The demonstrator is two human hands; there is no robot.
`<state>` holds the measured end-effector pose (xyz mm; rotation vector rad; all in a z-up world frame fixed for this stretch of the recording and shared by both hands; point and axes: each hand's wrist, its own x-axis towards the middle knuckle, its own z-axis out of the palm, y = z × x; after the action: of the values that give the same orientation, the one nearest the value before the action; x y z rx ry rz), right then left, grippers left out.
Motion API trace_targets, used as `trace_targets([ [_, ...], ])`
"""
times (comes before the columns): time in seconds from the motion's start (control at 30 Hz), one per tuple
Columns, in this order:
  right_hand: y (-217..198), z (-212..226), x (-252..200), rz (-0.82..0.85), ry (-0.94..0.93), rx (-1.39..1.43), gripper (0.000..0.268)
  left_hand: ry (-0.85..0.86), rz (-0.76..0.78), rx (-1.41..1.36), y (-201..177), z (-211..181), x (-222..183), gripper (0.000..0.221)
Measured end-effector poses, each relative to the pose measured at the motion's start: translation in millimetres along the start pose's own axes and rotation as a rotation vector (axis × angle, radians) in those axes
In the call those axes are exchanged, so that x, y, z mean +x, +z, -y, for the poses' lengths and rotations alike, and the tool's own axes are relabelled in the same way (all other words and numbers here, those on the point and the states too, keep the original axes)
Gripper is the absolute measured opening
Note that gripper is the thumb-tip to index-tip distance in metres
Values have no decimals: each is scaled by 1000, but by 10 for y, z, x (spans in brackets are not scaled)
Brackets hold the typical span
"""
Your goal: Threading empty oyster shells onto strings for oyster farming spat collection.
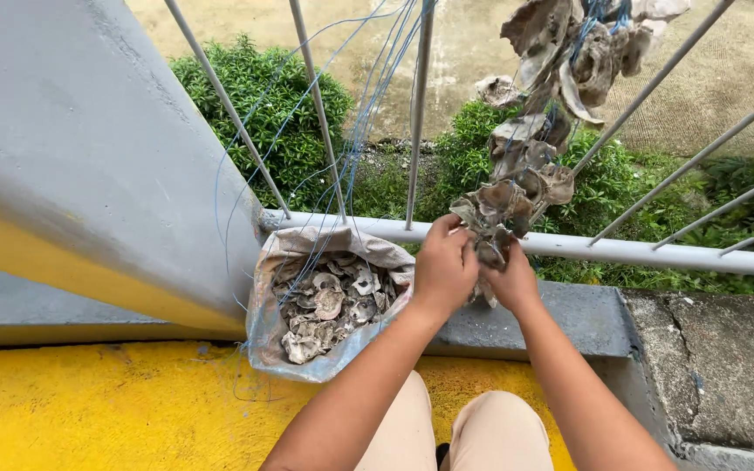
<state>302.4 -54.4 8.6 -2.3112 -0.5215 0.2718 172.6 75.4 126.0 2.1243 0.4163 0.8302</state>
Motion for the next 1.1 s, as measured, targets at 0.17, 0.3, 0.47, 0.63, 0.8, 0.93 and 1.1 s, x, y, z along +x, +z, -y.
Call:
trace_targets([
  [0.17, -294, 283, -421, 66, 137, 30, 105, 223, -220, 33, -655, -641, 660, 18],
  [0.3, -366, 158, -673, 14, 7, 44, 86, 509, -396, 195, -725, -878, 1488, 41],
  [0.47, -501, 319, -1119, -45, -5, 184, 59, 601, -517, 346, -806, -1172, 2158, 40],
  [0.63, -540, 298, -1458, -56, 12, 194, 46, 594, -627, 568, -708, -1023, 2646, 34],
  [0.8, -657, 417, -1579, -80, -18, 253, 35, 595, -542, 719, -821, -883, 2732, 17],
  [0.93, -974, 940, -1463, -170, -120, 351, 27, 682, -648, 620, -1201, -1143, 2250, 11],
  [1.1, -1565, 1885, -1090, -420, -574, 453, 19, 386, -148, 117, -1378, -1360, 1880, 8],
])
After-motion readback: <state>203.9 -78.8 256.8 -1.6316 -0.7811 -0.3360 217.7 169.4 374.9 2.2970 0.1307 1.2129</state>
